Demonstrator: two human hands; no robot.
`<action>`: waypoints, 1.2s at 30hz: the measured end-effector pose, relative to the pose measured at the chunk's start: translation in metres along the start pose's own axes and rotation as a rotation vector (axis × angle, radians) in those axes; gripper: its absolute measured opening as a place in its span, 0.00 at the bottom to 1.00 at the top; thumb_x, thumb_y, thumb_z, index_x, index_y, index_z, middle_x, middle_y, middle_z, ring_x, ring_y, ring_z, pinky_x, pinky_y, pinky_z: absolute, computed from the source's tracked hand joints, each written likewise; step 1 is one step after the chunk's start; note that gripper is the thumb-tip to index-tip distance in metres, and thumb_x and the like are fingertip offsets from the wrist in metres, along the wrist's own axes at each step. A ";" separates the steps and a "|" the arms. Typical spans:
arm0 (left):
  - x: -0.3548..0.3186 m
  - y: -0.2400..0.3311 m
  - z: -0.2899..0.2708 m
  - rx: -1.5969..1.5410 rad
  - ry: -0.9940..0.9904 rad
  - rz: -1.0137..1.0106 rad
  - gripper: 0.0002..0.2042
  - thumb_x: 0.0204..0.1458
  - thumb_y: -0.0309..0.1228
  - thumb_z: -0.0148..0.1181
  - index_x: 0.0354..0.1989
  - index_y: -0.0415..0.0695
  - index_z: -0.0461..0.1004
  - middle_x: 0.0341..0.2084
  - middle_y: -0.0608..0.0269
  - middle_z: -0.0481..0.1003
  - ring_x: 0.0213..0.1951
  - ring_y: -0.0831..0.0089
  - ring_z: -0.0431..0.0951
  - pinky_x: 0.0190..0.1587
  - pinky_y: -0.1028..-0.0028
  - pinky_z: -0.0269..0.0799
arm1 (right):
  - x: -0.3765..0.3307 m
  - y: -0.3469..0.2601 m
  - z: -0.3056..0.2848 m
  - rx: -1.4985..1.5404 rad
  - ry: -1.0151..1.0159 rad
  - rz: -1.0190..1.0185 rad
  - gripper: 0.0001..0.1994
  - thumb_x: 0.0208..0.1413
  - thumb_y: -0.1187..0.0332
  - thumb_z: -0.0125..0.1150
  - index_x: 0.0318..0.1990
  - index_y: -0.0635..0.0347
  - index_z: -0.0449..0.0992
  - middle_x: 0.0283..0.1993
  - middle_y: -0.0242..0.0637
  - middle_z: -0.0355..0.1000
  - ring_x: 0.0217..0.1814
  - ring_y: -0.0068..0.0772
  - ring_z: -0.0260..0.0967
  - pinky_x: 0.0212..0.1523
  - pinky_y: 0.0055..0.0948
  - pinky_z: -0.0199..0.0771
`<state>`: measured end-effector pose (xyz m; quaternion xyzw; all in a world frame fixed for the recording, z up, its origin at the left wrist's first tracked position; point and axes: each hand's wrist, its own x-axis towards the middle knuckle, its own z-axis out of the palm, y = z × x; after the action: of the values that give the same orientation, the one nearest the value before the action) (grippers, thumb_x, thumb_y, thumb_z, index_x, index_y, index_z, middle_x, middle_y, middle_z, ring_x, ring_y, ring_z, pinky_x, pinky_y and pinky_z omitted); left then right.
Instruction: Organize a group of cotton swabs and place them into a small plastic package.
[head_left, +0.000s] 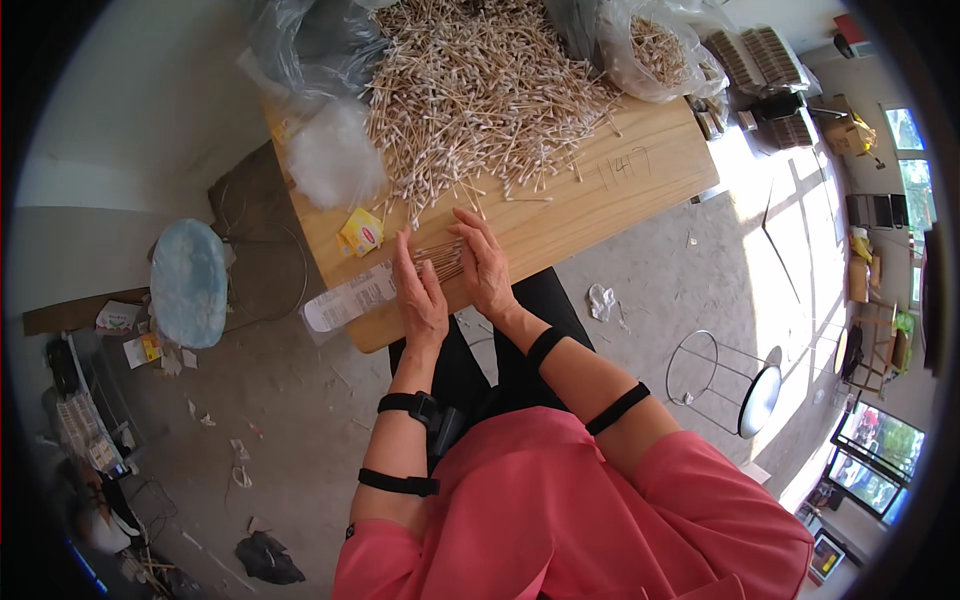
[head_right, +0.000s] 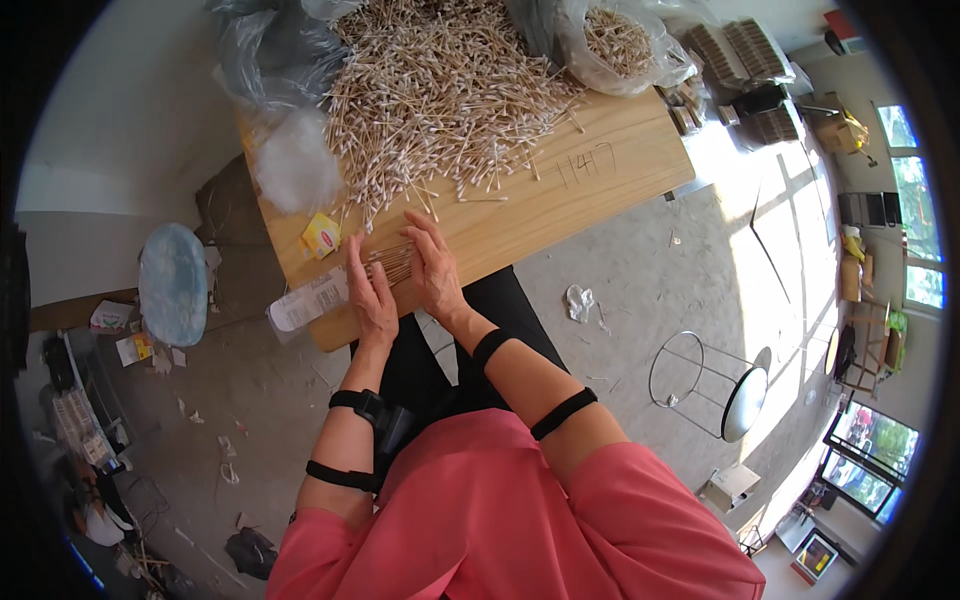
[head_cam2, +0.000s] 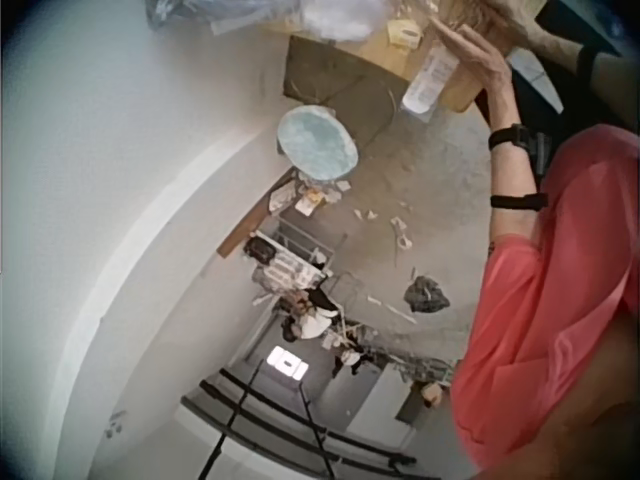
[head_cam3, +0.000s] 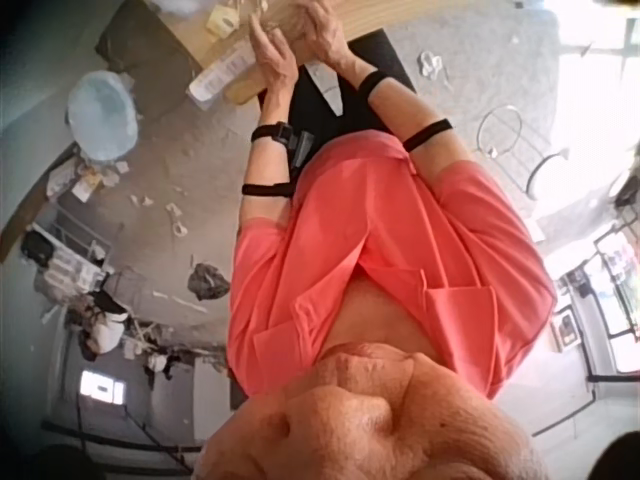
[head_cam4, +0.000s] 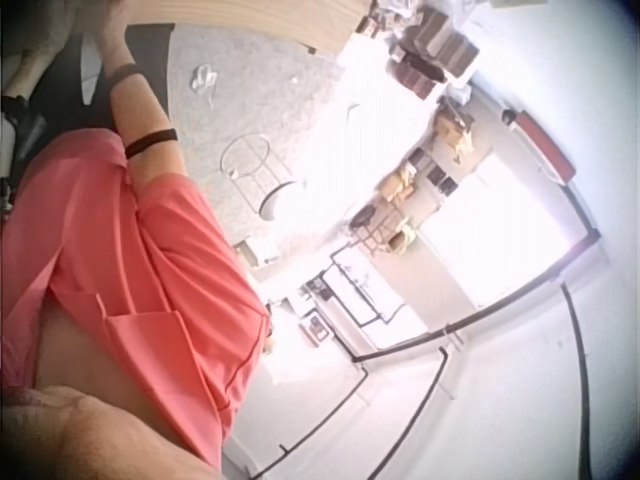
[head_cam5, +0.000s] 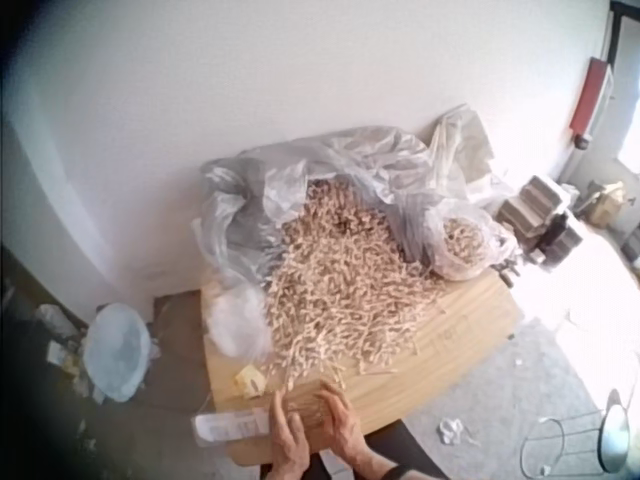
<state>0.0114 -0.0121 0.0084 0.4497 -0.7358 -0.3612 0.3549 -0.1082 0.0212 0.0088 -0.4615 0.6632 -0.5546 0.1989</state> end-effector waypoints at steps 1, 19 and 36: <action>0.000 0.004 0.003 -0.042 -0.005 -0.007 0.28 0.67 0.35 0.42 0.72 0.38 0.45 0.66 0.42 0.59 0.68 0.47 0.58 0.68 0.55 0.53 | -0.001 -0.002 0.003 0.011 -0.015 -0.005 0.13 0.60 0.82 0.48 0.49 0.63 0.73 0.64 0.47 0.66 0.64 0.50 0.66 0.62 0.35 0.66; 0.009 0.000 0.001 -0.033 -0.019 0.025 0.26 0.67 0.33 0.46 0.70 0.37 0.51 0.65 0.45 0.61 0.67 0.50 0.60 0.68 0.59 0.56 | 0.002 0.001 0.002 0.062 -0.007 0.054 0.13 0.62 0.82 0.44 0.50 0.64 0.72 0.65 0.46 0.65 0.66 0.48 0.65 0.62 0.34 0.65; -0.003 0.000 -0.020 0.030 0.009 0.019 0.31 0.63 0.30 0.48 0.72 0.36 0.45 0.68 0.43 0.55 0.70 0.48 0.54 0.70 0.55 0.51 | 0.002 0.003 -0.014 0.096 -0.029 0.055 0.20 0.62 0.83 0.44 0.61 0.64 0.65 0.71 0.49 0.58 0.70 0.48 0.60 0.66 0.35 0.63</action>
<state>0.0292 -0.0132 0.0178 0.4494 -0.7438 -0.3446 0.3549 -0.1211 0.0274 0.0103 -0.4410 0.6454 -0.5734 0.2454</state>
